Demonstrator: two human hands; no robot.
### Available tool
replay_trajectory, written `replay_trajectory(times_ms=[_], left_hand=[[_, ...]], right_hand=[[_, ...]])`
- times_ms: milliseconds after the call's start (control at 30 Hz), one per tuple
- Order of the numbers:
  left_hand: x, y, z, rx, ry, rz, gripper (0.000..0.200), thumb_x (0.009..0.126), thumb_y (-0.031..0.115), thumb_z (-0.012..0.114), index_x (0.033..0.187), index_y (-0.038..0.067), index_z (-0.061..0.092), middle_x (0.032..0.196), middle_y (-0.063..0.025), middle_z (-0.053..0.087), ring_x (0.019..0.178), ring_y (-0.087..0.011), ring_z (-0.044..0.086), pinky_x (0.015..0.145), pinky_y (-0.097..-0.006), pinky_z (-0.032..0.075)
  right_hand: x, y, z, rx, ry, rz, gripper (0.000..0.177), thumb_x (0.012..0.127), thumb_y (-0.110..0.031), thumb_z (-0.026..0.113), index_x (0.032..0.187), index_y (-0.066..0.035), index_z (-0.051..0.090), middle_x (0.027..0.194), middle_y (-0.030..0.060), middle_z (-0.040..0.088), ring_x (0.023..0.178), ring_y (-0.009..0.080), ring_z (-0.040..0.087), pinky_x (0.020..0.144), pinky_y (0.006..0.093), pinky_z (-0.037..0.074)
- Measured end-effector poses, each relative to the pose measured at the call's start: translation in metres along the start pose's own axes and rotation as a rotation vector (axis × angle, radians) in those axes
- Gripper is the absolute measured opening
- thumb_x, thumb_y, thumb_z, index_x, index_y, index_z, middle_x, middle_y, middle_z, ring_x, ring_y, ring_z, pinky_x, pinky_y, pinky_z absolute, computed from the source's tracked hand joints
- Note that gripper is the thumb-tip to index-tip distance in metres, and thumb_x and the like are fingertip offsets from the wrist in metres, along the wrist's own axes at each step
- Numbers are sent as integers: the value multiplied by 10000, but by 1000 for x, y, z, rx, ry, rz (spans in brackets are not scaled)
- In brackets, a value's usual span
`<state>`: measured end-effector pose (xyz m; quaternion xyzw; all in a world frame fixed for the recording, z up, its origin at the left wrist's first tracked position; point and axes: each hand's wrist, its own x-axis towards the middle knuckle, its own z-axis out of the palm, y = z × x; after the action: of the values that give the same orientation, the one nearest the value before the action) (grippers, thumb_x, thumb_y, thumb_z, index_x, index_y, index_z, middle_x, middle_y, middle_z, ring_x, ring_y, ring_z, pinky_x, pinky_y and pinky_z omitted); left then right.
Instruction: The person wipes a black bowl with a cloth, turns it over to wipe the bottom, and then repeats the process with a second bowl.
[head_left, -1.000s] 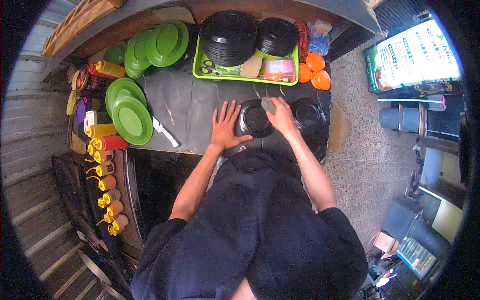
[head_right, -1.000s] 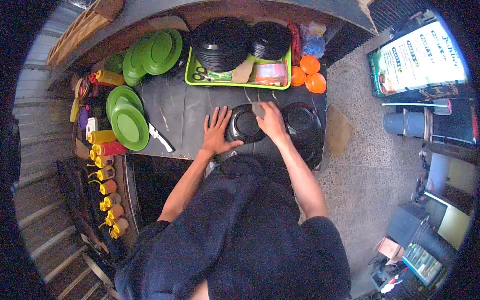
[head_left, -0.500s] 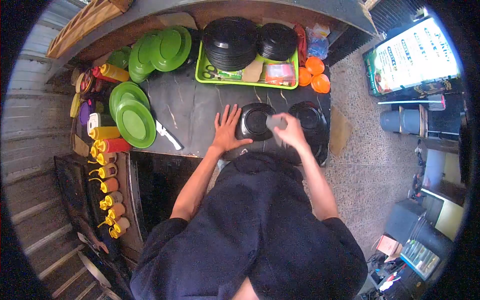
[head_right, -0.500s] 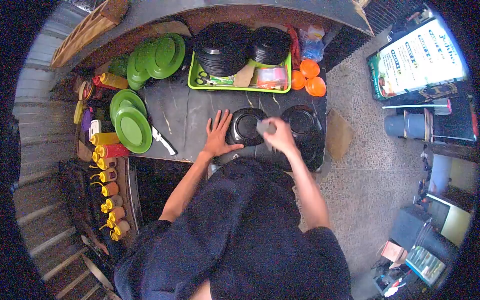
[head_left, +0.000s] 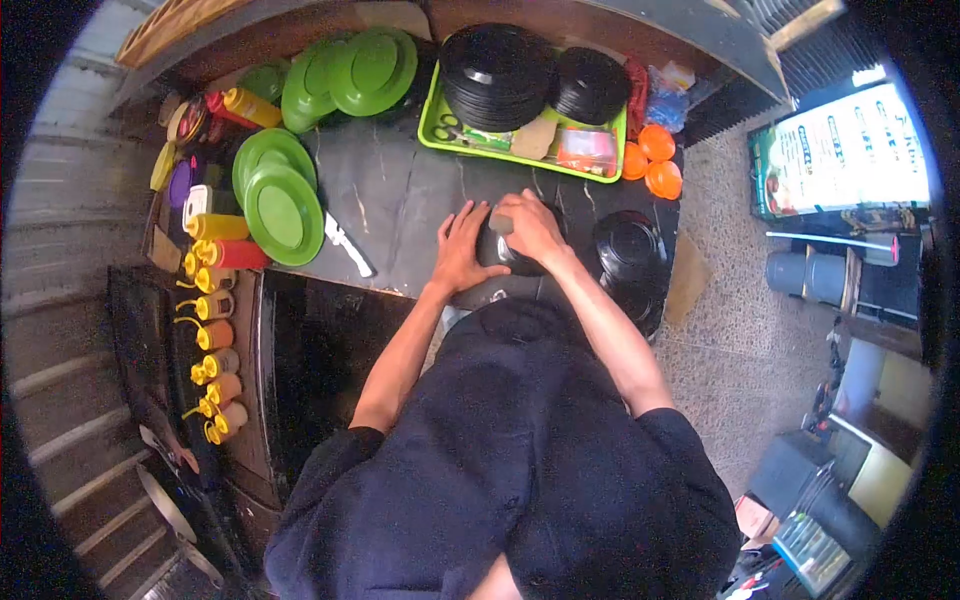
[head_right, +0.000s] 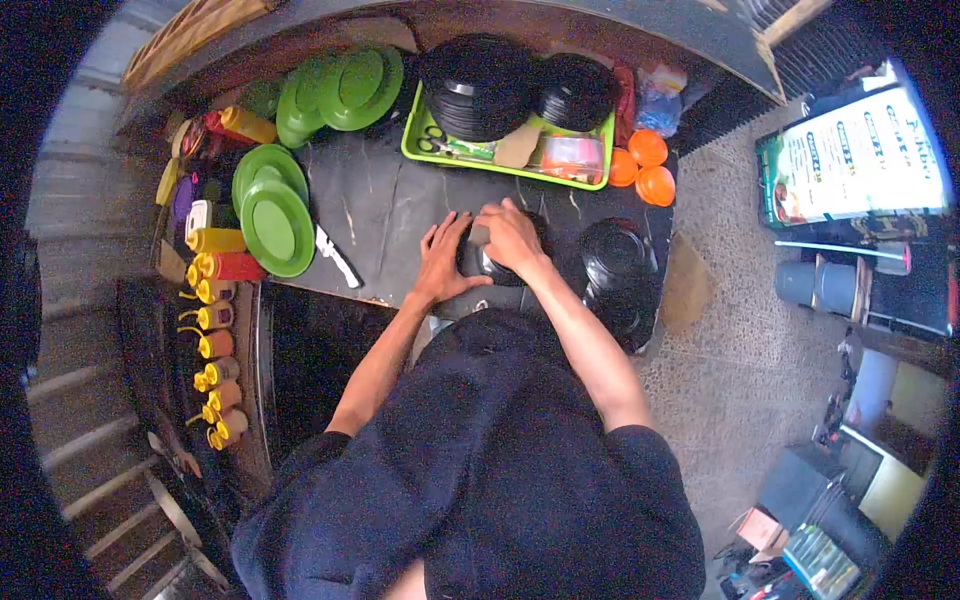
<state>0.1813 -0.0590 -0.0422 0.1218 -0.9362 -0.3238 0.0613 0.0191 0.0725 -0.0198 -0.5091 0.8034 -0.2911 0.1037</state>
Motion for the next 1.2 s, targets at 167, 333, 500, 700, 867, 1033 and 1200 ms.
replay_trajectory(times_ms=[167, 333, 500, 700, 867, 1033, 1200], left_hand=[[-2, -7, 7, 45, 8, 53, 1216, 606, 503, 961, 1620, 138, 399, 1696, -97, 379, 1619, -307, 237, 1284, -563, 159], [-1, -11, 2, 141, -63, 96, 1159, 577, 385, 917, 1611, 168, 442, 1705, -104, 366, 1616, -327, 246, 1265, -573, 176], [-1, -11, -1, 193, -139, 99, 1203, 581, 413, 895, 1648, 207, 378, 1740, -92, 277, 1628, -328, 181, 1273, -575, 173], [-4, -6, 4, 302, -129, 144, 1227, 603, 466, 883, 1683, 296, 327, 1758, -144, 227, 1631, -385, 144, 1264, -610, 166], [-5, -6, 1, 278, -131, 161, 1108, 678, 562, 841, 1663, 353, 378, 1762, -159, 216, 1628, -404, 151, 1261, -626, 158], [-4, -4, 1, 216, -97, 146, 1028, 744, 682, 788, 1644, 351, 419, 1760, -161, 221, 1627, -406, 157, 1264, -626, 149], [-5, -10, 6, 203, -104, 167, 1094, 743, 727, 804, 1657, 281, 402, 1759, -185, 202, 1636, -427, 91, 1273, -639, 93]], right_hand=[[-22, -23, 2, 12, -172, -13, 436, 667, 9, 784, 1092, -84, 791, 1140, 65, 716, 1070, 349, 620, 953, 433, 560], [-49, -21, 3, 32, -190, -100, 450, 666, 8, 787, 1106, -89, 794, 1119, 66, 695, 1047, 337, 604, 920, 438, 569], [-65, -24, -4, 8, -213, -102, 486, 661, 51, 753, 1127, -82, 790, 1192, 51, 672, 1050, 322, 592, 939, 420, 564], [-78, -29, -10, 13, -167, -148, 519, 666, 73, 748, 1157, -89, 788, 1230, 40, 662, 1052, 303, 585, 978, 396, 555], [-89, -30, -16, -15, -161, -131, 535, 666, 79, 752, 1167, -105, 790, 1251, 31, 664, 1069, 294, 589, 987, 386, 552], [-123, -19, -34, 64, -166, -38, 521, 666, 59, 771, 1158, -109, 799, 1245, 37, 681, 1099, 285, 605, 1006, 395, 539], [-133, 15, -52, 367, -75, 208, 449, 724, -5, 785, 1167, -82, 786, 1184, 118, 736, 1160, 342, 691, 1029, 417, 544]])
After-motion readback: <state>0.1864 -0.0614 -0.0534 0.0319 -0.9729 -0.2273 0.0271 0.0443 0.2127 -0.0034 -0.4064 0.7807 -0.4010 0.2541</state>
